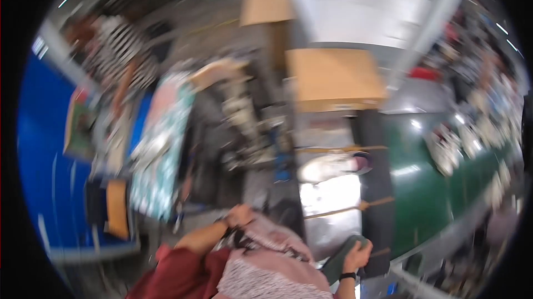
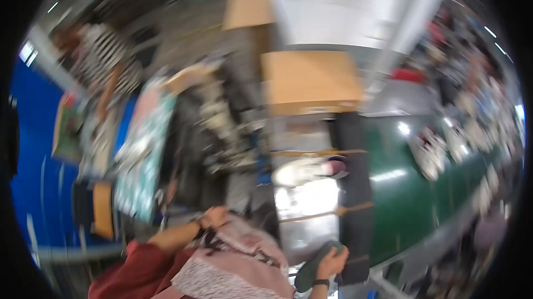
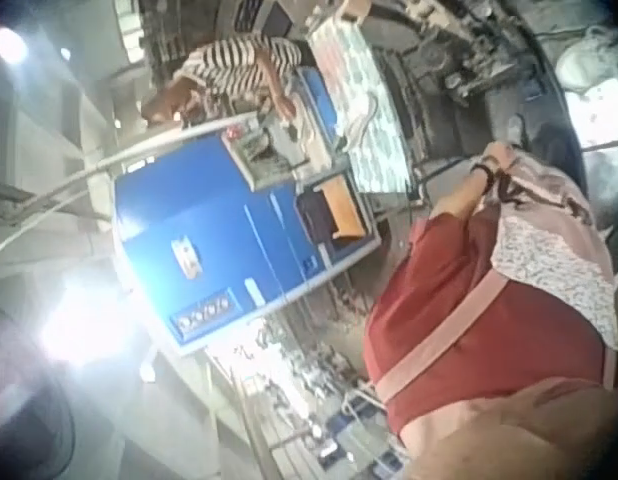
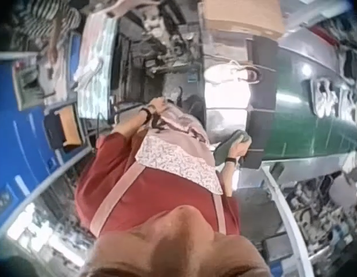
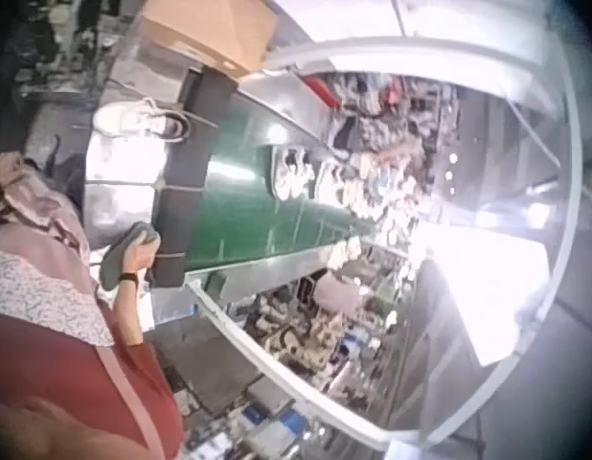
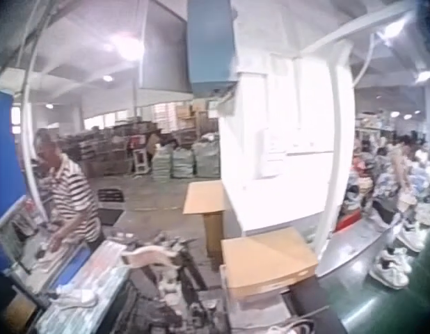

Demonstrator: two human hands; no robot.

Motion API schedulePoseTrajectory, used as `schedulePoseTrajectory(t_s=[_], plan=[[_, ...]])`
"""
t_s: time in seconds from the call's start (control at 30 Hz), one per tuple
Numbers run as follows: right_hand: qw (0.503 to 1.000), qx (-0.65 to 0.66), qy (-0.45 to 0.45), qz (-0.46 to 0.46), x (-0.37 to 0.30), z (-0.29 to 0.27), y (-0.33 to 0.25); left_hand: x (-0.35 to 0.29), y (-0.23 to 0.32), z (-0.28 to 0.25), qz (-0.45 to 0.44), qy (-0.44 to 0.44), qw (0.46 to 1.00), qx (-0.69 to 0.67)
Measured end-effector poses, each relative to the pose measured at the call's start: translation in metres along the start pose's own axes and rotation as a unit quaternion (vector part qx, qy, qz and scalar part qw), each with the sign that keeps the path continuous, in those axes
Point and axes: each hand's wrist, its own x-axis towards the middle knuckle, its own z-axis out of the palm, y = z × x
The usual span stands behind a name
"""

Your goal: Insert shoe lasts into partially assembled shoes and move them between workstations on a factory floor.

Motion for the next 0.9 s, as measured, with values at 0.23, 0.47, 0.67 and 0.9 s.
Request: schedulePoseTrajectory(t_s=[0.23, 0.47, 0.67, 0.9], plan=[[0.996, -0.046, -0.049, -0.058, -0.001, 0.006, 0.006, -0.05, -0.059, -0.086, -0.102, 0.071, 0.991, -0.058], [0.999, -0.041, -0.002, -0.009, -0.025, 0.034, -0.042, -0.155, -0.287, -0.252, -0.272, 0.278, 0.881, 0.269], [0.996, -0.051, 0.063, -0.043, -0.122, 0.014, -0.071, -0.122, -0.482, -0.3, -0.302, -0.033, 0.92, 0.248], [0.99, -0.094, -0.087, 0.051, -0.212, 0.055, -0.057, -0.106, -0.497, -0.301, -0.254, -0.123, 0.878, 0.387]])
